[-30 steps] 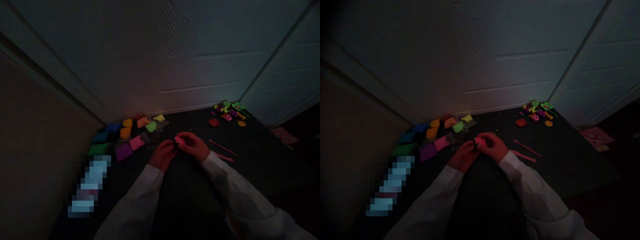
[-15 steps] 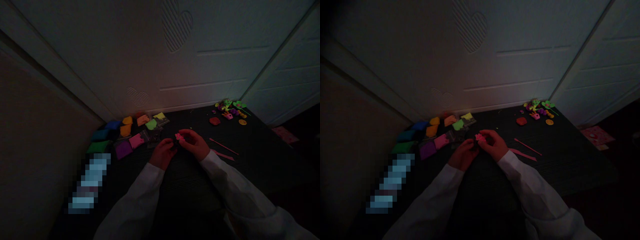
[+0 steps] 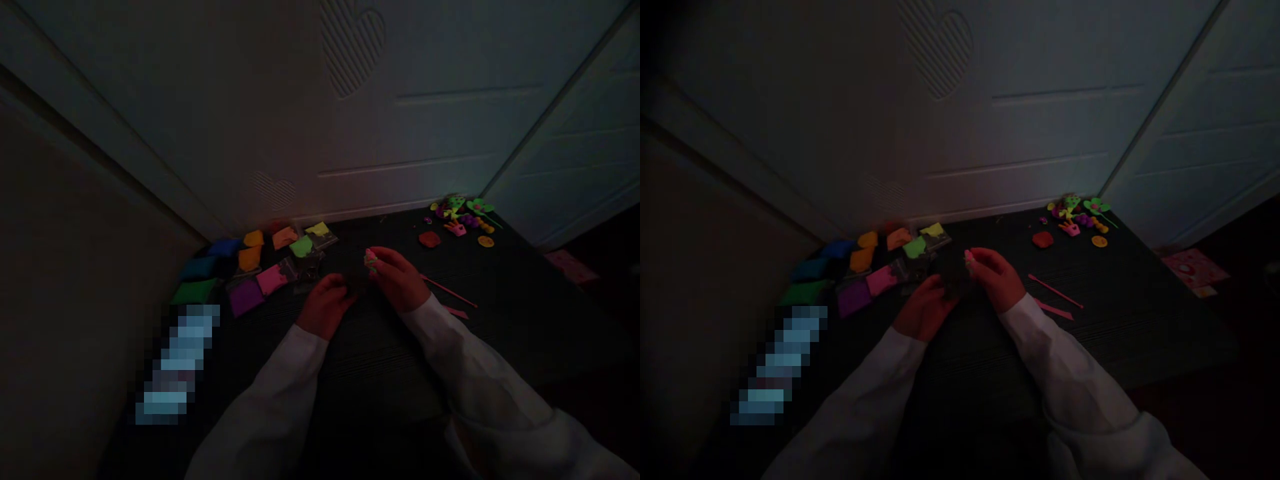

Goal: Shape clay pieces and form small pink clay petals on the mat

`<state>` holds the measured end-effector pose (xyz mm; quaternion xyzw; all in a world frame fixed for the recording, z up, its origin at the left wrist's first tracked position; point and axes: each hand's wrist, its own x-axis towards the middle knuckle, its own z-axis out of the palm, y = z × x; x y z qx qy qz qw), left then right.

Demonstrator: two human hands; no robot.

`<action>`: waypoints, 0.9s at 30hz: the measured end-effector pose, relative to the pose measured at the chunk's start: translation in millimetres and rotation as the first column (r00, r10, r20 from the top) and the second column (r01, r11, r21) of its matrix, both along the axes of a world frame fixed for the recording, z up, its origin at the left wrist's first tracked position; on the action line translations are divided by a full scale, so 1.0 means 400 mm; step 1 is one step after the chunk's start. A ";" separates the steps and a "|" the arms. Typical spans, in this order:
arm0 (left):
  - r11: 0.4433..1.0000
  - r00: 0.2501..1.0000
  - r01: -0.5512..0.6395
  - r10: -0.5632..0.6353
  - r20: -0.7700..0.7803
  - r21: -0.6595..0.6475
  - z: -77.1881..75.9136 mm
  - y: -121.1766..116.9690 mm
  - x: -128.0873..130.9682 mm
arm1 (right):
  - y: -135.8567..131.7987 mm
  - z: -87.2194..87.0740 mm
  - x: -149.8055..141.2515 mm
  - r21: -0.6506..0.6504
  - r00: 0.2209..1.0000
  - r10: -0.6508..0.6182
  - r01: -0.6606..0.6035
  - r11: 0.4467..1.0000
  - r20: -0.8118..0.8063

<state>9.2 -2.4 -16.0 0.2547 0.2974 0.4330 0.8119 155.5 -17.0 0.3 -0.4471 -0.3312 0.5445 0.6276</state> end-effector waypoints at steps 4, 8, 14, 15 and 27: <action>1.000 0.998 0.006 -0.004 0.063 -0.028 0.005 0.004 -0.009 | 0.007 -0.003 0.034 -0.012 0.986 -0.033 0.035 0.999 0.162; 0.997 0.990 -0.032 0.042 0.138 -0.072 0.017 0.006 -0.018 | 0.019 -0.033 0.084 0.155 0.613 -0.234 0.180 0.971 0.754; 0.994 0.981 -0.054 0.071 0.180 -0.096 0.027 0.004 -0.020 | 0.025 -0.064 0.106 0.105 0.139 -0.127 0.155 0.982 0.982; 0.994 0.980 -0.055 0.072 0.183 -0.100 0.026 0.004 -0.020 | 0.024 -0.068 0.106 0.091 0.110 -0.108 0.146 0.985 0.988; 0.988 0.970 -0.036 0.072 0.234 -0.151 0.008 0.009 -0.017 | -0.013 -0.002 0.036 0.317 0.427 -0.272 -0.037 0.948 0.862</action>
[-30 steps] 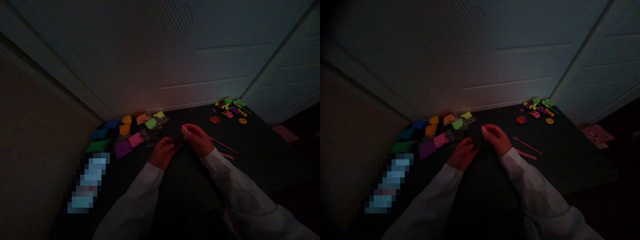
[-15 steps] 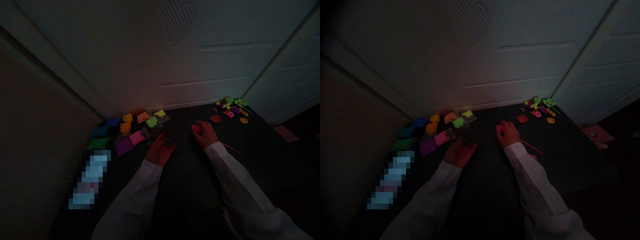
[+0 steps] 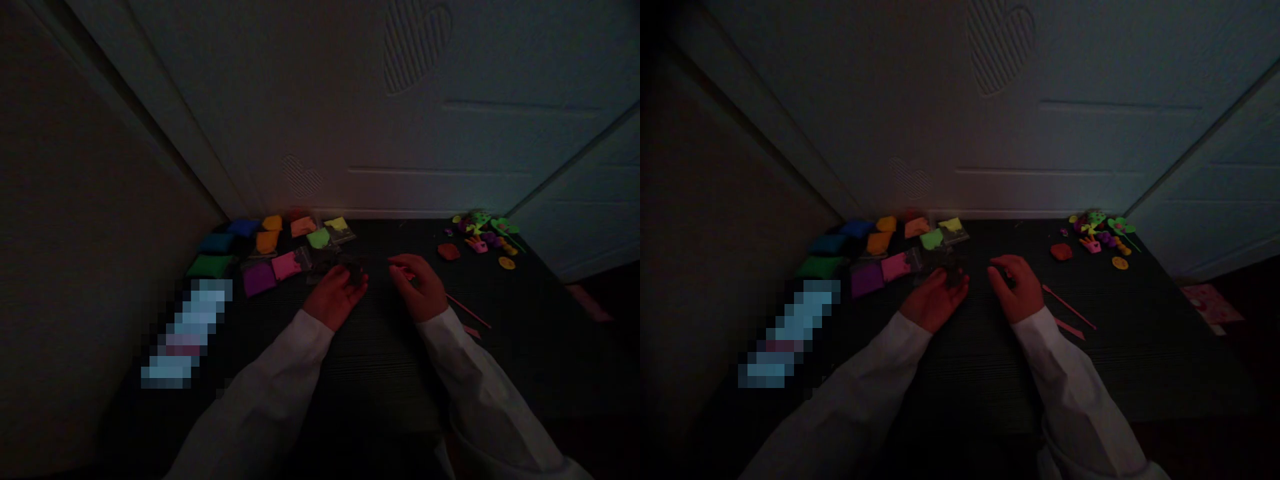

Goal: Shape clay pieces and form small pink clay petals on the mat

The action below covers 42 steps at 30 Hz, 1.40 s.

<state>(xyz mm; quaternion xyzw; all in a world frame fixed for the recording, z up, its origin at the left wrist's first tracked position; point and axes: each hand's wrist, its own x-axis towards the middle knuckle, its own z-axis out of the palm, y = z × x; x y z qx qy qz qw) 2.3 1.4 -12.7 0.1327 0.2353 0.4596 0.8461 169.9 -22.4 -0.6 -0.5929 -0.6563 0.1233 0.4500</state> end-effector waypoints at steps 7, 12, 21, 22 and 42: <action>0.991 1.000 0.008 -0.005 -0.023 0.136 -0.002 -0.008 0.017 | -0.037 0.009 -0.075 -0.036 0.980 0.175 -0.179 0.983 -0.089; 0.985 0.997 0.016 -0.002 -0.081 0.173 -0.006 -0.010 0.022 | -0.039 0.009 -0.080 0.029 0.982 0.159 -0.157 0.987 -0.100; 0.987 0.984 -0.010 0.038 -0.176 0.159 -0.010 -0.008 0.027 | -0.034 0.002 -0.073 0.049 0.986 0.160 -0.157 0.986 -0.050; 0.987 0.985 0.012 0.016 -0.173 0.158 -0.010 -0.007 0.024 | -0.033 0.001 -0.071 0.055 0.987 0.154 -0.151 0.987 -0.056; 0.963 0.969 0.249 -0.247 0.027 -0.103 0.000 -0.011 -0.009 | -0.043 0.014 -0.068 0.162 0.972 0.232 -0.233 0.959 0.022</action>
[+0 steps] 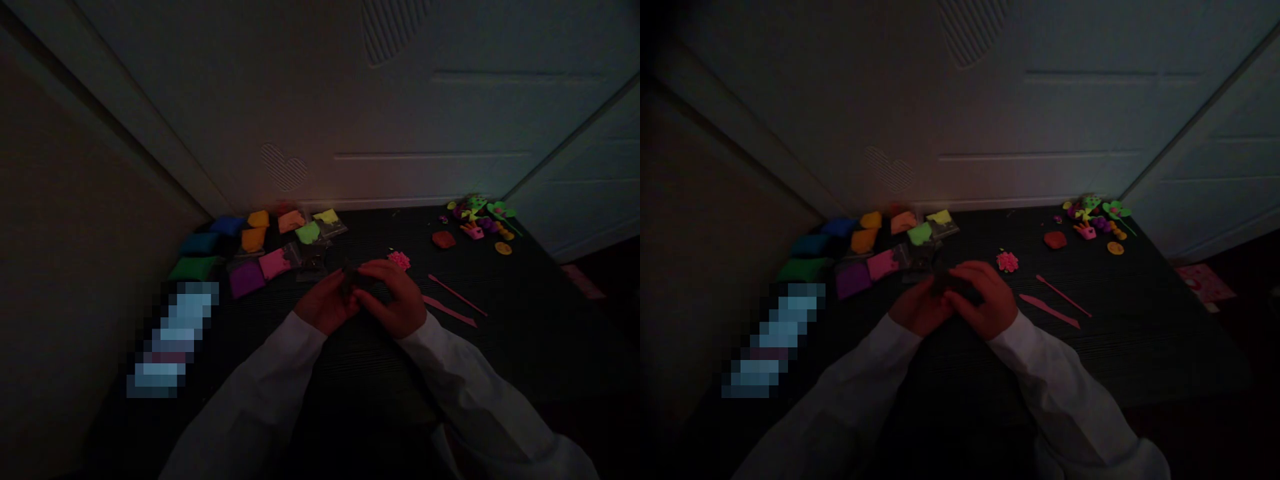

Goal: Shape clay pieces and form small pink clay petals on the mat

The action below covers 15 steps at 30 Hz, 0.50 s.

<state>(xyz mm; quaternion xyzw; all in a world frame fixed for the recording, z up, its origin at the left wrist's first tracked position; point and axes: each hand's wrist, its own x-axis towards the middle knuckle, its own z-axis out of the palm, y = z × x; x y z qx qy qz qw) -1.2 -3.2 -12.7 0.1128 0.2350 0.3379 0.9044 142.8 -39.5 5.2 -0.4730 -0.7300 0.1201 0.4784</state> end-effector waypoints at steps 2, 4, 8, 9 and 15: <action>1.000 1.000 -0.015 0.015 0.005 0.014 -0.005 0.000 0.001 | -0.001 -0.002 0.002 0.014 1.000 0.004 -0.004 1.000 -0.004; 0.999 1.000 -0.020 0.019 0.013 0.026 -0.010 0.001 0.002 | -0.001 -0.004 0.003 0.027 1.000 0.015 -0.014 1.000 -0.013; 0.997 1.000 0.003 -0.004 0.015 0.073 -0.005 0.006 -0.003 | -0.001 -0.007 0.004 0.056 0.999 0.024 -0.023 0.998 -0.031; 0.995 1.000 0.007 -0.008 0.015 0.103 0.000 0.007 -0.005 | 0.000 -0.007 0.004 0.058 0.999 0.024 -0.023 0.998 -0.026; 0.915 0.991 -0.095 0.124 -0.049 0.392 0.019 0.000 -0.002 | 0.004 -0.007 0.002 0.035 0.999 -0.001 0.000 0.999 0.034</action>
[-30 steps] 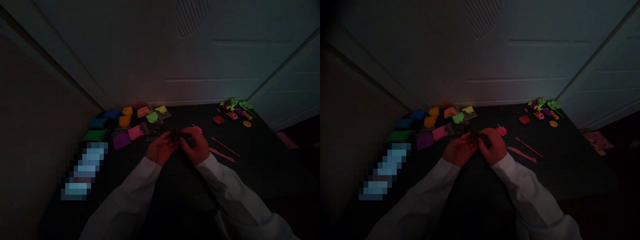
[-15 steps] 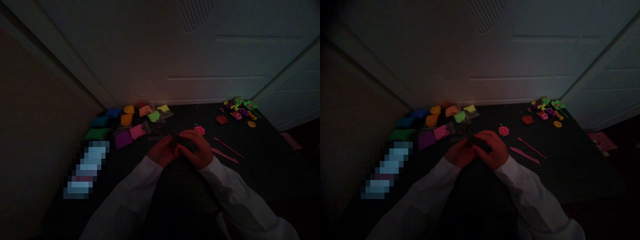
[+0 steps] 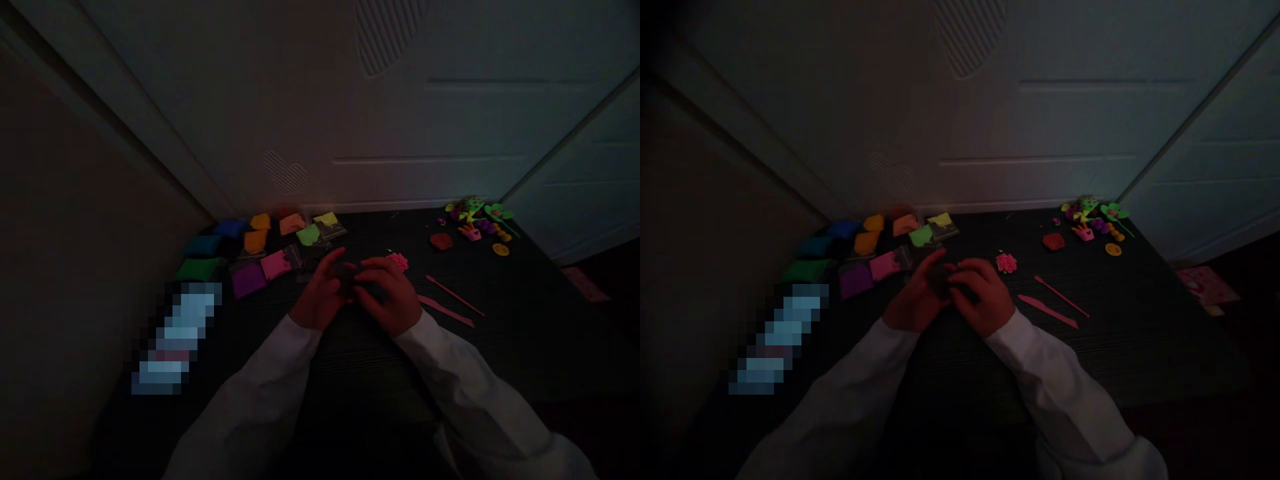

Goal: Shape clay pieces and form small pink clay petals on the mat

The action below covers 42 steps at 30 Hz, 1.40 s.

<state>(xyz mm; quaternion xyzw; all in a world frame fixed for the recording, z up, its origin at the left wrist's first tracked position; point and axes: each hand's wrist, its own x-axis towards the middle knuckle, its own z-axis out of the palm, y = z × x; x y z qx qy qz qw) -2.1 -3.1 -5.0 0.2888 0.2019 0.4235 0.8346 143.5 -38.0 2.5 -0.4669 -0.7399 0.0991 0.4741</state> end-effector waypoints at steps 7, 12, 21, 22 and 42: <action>0.992 0.984 -0.087 0.101 -0.149 0.094 -0.012 -0.008 0.023 | 0.001 -0.005 -0.004 -0.002 0.998 0.002 -0.002 1.000 -0.067; 0.984 0.986 -0.101 0.118 -0.115 0.146 -0.011 -0.004 0.020 | -0.002 0.000 -0.008 -0.069 0.998 0.012 -0.016 0.997 -0.057; 0.976 0.972 -0.214 0.216 -0.089 0.031 -0.009 -0.003 0.025 | 0.000 -0.003 -0.011 -0.017 0.999 -0.017 0.016 1.000 -0.042; 0.977 0.973 -0.213 0.213 -0.092 0.017 -0.009 -0.002 0.026 | -0.001 -0.002 -0.011 -0.018 0.999 -0.016 0.015 1.000 -0.040; 0.938 0.910 -0.303 0.337 -0.241 0.168 -0.019 0.001 0.028 | 0.009 -0.007 -0.001 -0.077 0.986 -0.161 0.157 0.985 -0.052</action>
